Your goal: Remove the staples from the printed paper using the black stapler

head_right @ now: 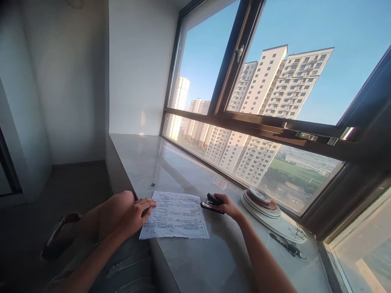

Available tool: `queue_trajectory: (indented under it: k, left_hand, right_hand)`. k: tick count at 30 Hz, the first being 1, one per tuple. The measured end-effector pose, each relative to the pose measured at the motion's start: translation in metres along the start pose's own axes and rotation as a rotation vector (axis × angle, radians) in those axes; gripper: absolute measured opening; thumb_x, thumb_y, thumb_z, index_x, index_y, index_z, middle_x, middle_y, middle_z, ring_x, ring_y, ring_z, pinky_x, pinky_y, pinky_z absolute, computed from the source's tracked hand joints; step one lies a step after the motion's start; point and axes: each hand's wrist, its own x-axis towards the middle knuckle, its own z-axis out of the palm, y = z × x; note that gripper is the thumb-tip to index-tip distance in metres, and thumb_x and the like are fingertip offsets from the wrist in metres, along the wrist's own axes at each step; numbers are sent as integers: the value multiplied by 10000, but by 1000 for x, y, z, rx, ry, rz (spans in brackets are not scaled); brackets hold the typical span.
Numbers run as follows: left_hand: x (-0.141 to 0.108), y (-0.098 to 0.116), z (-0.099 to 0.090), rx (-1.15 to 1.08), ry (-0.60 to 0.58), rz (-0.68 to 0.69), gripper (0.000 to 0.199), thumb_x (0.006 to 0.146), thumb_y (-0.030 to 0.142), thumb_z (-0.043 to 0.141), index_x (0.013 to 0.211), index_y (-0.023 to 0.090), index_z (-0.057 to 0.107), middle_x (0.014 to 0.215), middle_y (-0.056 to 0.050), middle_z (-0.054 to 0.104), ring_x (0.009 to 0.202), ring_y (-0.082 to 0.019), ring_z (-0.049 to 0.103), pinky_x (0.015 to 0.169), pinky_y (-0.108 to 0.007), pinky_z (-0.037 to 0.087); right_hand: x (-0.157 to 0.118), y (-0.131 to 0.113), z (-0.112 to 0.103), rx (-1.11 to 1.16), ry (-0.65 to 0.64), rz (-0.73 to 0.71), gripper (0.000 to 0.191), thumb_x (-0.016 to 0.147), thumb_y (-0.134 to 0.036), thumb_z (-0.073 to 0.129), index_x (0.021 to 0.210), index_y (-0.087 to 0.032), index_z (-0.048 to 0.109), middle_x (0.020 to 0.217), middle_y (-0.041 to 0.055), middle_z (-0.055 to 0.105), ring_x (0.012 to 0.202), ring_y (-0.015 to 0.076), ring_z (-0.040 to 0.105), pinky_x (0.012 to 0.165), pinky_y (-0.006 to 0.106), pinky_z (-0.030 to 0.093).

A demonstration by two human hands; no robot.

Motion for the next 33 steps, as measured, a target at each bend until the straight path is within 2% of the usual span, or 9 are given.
queue_trajectory:
  k: [5, 10, 15, 20, 23, 26, 28, 30, 33]
  left_hand:
    - [1, -1, -1, 23, -15, -10, 289, 972, 249, 452, 1107, 259, 708, 1209, -57, 700, 1167, -259, 624, 1030, -464, 511]
    - [3, 1, -2, 42, -19, 6, 278, 950, 272, 481, 1111, 251, 707, 1199, -55, 709, 1163, -272, 636, 1020, -453, 527]
    - [5, 0, -3, 61, -35, 26, 291, 967, 281, 448, 1103, 234, 702, 1206, -64, 706, 1186, -276, 616, 1047, -458, 495]
    - [6, -1, -2, 65, -44, 26, 282, 969, 288, 457, 1110, 227, 693, 1203, -64, 705, 1196, -269, 605, 1052, -439, 483]
    - [7, -3, 0, 62, -33, 33, 280, 967, 274, 449, 1087, 234, 699, 1204, -57, 705, 1180, -261, 614, 1056, -436, 476]
    - [7, -3, 0, 55, -26, 29, 278, 957, 280, 453, 1064, 229, 704, 1192, -60, 712, 1167, -267, 621, 1049, -441, 484]
    - [7, 0, -1, 54, -26, 15, 277, 948, 289, 461, 1064, 220, 703, 1194, -69, 711, 1169, -274, 620, 1048, -445, 489]
    - [6, 4, -3, 57, -25, 4, 281, 944, 294, 463, 1069, 212, 701, 1196, -76, 709, 1165, -275, 621, 1051, -447, 491]
    - [4, 8, -6, 61, -32, -7, 293, 949, 301, 463, 1110, 219, 694, 1208, -74, 702, 1184, -274, 611, 1040, -438, 504]
  right_hand:
    - [-6, 22, -16, 41, -122, -52, 251, 677, -323, 686, 880, -178, 663, 854, 32, 623, 804, 224, 556, 732, 332, 437]
    - [7, 10, -5, -55, -249, -209, 193, 713, -330, 676, 755, -178, 565, 793, -5, 553, 772, 180, 501, 704, 288, 383]
    - [17, -4, 12, -76, -302, -311, 207, 732, -318, 673, 781, -177, 530, 785, -26, 516, 738, 144, 458, 659, 258, 339]
    - [13, -7, 7, -171, -293, -307, 187, 741, -308, 672, 781, -174, 548, 777, -24, 532, 739, 140, 459, 669, 255, 340]
    - [11, -12, 4, -195, -281, -224, 282, 828, -449, 653, 810, -174, 594, 777, -14, 565, 733, 145, 485, 668, 256, 362]
    - [15, -22, 12, -133, -118, -108, 497, 973, -600, 412, 886, -169, 643, 830, 26, 627, 763, 163, 539, 695, 270, 402]
    - [20, -30, 21, -136, -2, -79, 616, 1016, -609, 250, 885, -162, 653, 844, 51, 648, 779, 171, 560, 715, 279, 413]
    - [23, -37, 31, -223, -1, -103, 604, 1012, -608, 272, 857, -168, 657, 839, 50, 660, 761, 167, 561, 695, 275, 395]
    - [23, -43, 40, -406, -67, -117, 467, 978, -561, 420, 831, -186, 656, 785, 18, 656, 673, 143, 519, 619, 263, 323]
